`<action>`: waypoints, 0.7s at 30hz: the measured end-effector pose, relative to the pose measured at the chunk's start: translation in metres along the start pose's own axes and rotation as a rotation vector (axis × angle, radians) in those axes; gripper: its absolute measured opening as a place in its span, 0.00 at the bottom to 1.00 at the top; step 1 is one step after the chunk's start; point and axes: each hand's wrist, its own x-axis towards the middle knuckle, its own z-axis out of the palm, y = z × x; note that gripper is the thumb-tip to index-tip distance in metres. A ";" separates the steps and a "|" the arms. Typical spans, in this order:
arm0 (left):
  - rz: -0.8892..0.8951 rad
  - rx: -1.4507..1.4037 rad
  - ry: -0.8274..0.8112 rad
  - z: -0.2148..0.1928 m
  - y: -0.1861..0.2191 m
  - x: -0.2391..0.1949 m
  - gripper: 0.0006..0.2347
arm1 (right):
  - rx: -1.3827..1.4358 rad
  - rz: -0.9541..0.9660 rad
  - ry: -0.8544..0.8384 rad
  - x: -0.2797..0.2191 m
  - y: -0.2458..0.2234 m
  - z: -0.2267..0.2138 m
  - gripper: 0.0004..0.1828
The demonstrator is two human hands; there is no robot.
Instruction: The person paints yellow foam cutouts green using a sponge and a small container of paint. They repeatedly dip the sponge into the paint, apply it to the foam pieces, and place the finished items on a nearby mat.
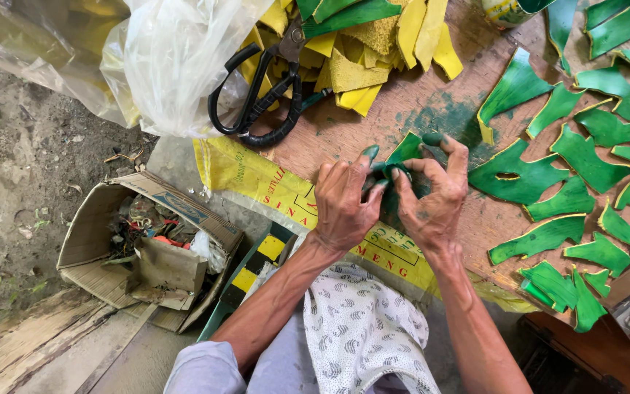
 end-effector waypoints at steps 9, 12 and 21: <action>0.037 0.011 0.012 0.002 -0.004 0.001 0.25 | -0.222 -0.083 0.168 0.005 0.028 -0.008 0.09; 0.047 0.004 0.011 0.004 -0.005 0.002 0.25 | -0.269 -0.089 0.138 0.002 0.028 0.001 0.08; 0.050 0.000 0.015 0.004 -0.007 0.002 0.25 | -0.236 -0.097 0.067 0.002 0.015 -0.001 0.08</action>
